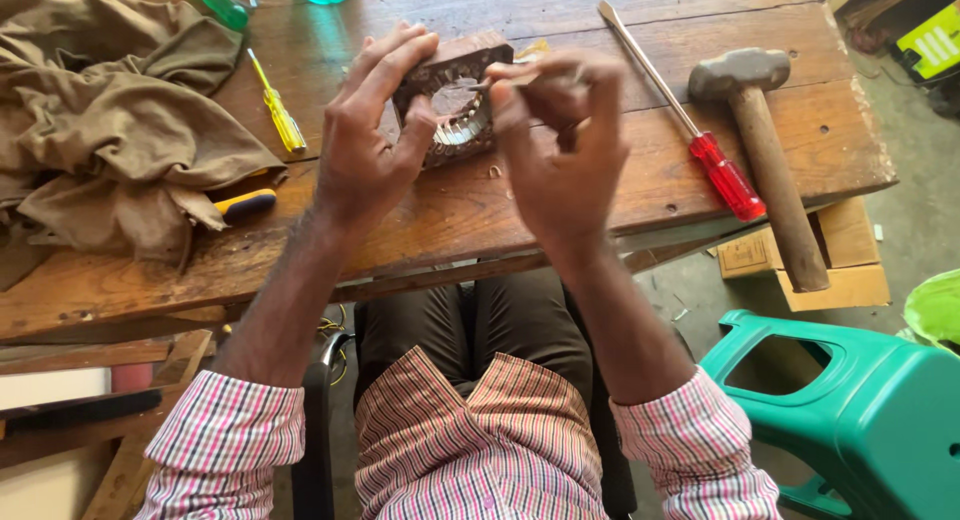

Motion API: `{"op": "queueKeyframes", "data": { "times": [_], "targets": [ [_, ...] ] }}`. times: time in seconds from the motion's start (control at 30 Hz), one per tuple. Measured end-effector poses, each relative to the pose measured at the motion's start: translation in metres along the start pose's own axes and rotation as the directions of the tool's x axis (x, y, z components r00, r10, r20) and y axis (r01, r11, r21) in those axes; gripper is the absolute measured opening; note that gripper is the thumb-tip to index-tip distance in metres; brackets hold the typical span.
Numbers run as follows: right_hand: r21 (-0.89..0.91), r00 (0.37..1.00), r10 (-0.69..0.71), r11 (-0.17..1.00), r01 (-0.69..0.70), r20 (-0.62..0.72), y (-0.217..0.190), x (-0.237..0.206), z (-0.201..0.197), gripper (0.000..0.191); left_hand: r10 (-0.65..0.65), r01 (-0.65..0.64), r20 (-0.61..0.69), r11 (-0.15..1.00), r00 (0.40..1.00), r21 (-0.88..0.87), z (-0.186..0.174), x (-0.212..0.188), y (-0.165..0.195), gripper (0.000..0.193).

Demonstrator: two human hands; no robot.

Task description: The person disassembles an electric motor stator on a wooden workbench. They use a red-handled screwdriver and a small punch to pry at the copper windings, tap components with a mallet, pull wire coils out by hand, and rotate the stator housing to work around its sides.

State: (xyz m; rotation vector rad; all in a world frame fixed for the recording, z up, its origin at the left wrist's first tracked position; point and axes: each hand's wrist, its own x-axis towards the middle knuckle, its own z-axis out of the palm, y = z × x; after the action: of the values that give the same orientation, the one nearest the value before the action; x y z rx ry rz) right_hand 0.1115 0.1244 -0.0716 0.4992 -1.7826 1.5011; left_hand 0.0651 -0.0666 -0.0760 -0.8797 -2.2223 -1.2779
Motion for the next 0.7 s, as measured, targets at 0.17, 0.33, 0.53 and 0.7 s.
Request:
{"op": "queueKeyframes", "data": {
  "times": [0.17, 0.33, 0.53, 0.7],
  "targets": [
    [-0.130, 0.998, 0.061, 0.990, -0.056, 0.035, -0.008, -0.009, 0.014, 0.017, 0.128, -0.136, 0.077, 0.986, 0.989, 0.100, 0.001, 0.010, -0.009, 0.054],
    [-0.215, 0.993, 0.114, 0.971, -0.102, 0.044, -0.010, -0.010, 0.022, 0.017, 0.137, -0.143, 0.079, 0.987, 0.987, 0.068, 0.005, 0.017, -0.017, 0.050],
    [-0.273, 1.000, 0.012, 0.962, -0.006, 0.019, -0.007, -0.004, 0.036, 0.015, 0.121, -0.125, 0.090, 0.992, 0.988, 0.035, 0.003, 0.024, -0.026, 0.055],
    [-0.268, 0.999, 0.037, 0.963, -0.029, 0.025, -0.007, 0.006, 0.040, 0.012, 0.095, -0.099, 0.087, 0.994, 0.992, 0.038, 0.001, 0.028, -0.036, 0.060]
  ]
}}
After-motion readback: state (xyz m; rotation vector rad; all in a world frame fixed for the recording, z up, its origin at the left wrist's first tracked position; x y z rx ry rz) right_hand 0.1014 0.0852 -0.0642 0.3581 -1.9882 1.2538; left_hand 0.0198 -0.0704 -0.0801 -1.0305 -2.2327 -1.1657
